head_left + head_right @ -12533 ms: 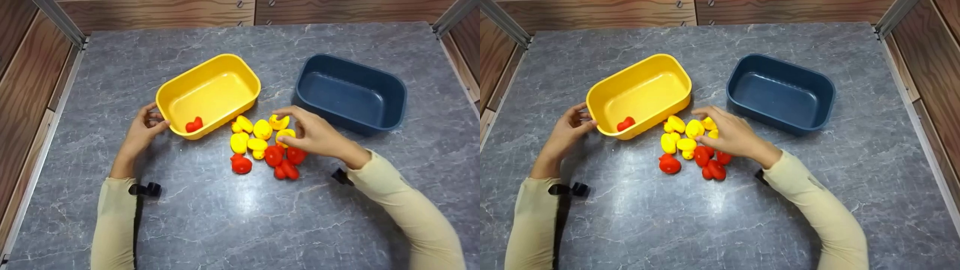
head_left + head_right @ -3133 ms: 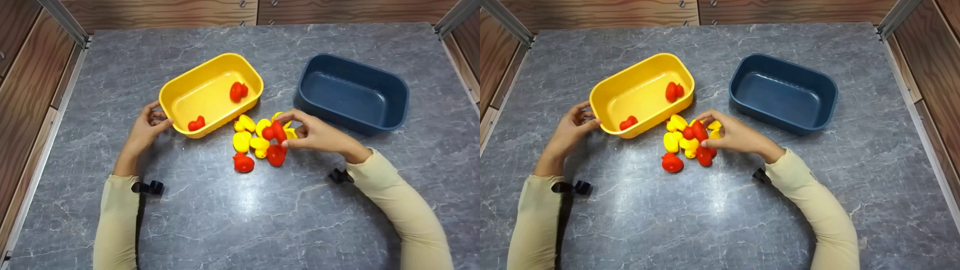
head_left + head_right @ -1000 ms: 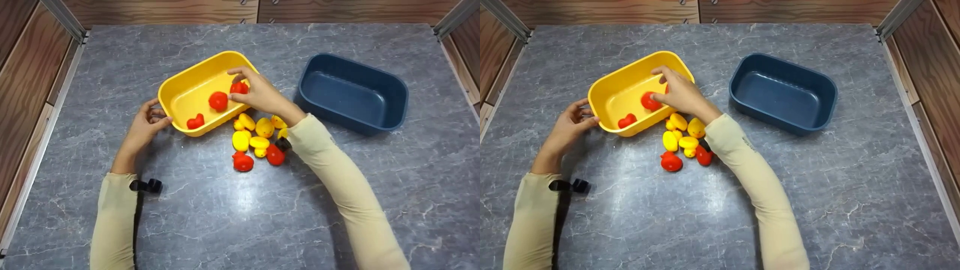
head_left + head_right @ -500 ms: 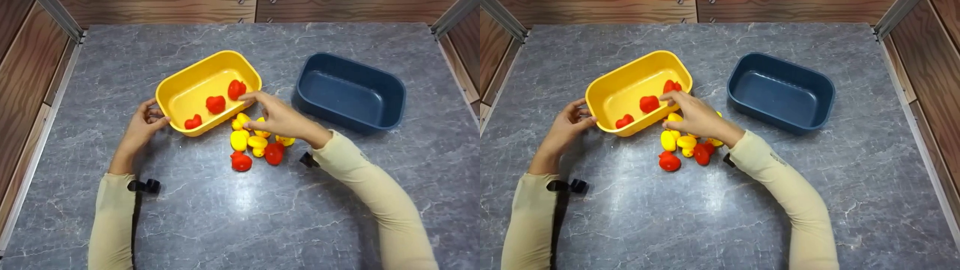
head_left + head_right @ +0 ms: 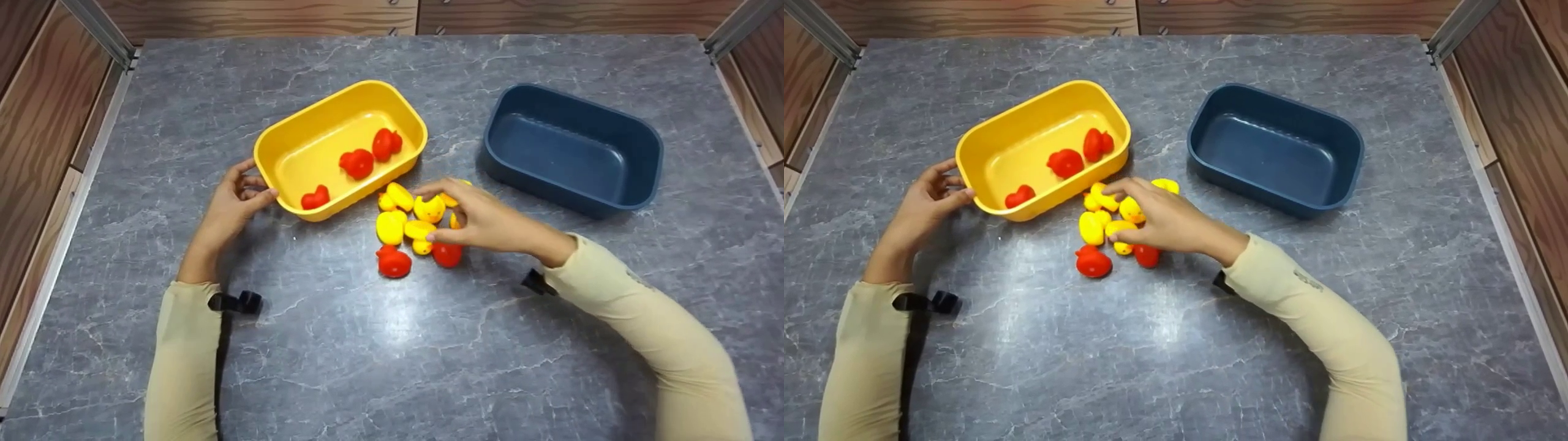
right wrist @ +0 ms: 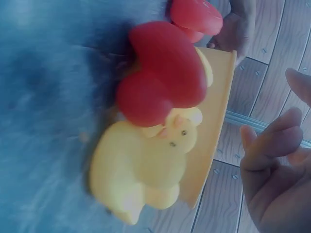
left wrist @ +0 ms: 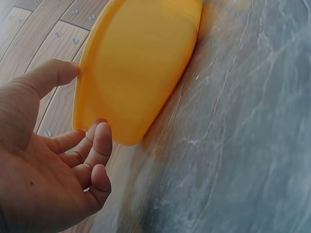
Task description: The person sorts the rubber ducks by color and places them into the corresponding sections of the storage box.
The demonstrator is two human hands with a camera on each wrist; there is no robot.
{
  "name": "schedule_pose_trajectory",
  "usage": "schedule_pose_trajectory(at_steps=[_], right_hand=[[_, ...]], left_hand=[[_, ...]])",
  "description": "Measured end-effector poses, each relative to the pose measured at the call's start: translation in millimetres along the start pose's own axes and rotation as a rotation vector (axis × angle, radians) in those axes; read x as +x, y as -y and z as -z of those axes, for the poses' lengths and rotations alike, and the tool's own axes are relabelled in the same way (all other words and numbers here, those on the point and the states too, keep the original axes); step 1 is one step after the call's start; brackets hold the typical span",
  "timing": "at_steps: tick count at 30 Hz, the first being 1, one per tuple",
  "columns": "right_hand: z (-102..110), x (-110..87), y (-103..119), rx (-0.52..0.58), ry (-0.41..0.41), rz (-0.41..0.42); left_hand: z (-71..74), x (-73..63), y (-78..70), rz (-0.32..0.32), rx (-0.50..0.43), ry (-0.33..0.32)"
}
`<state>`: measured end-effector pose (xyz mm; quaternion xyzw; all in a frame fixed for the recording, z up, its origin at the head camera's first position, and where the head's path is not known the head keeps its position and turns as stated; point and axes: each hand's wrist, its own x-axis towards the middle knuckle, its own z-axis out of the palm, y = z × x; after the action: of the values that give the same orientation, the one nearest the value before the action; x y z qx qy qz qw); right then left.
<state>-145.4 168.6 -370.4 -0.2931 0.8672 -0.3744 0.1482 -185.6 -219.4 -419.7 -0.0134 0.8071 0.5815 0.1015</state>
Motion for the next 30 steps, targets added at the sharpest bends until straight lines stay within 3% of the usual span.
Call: schedule_pose_trajectory(at_steps=[13, 30], right_hand=[[-4, -35.7, -27, -0.049, 0.032, -0.049], [-19, -43.4, -29, -0.207, 0.081, -0.137]], left_hand=[[0.4, -2.1, -1.7, 0.002, 0.000, 0.005], [0.4, -0.8, -1.4, -0.003, -0.008, 0.002]])
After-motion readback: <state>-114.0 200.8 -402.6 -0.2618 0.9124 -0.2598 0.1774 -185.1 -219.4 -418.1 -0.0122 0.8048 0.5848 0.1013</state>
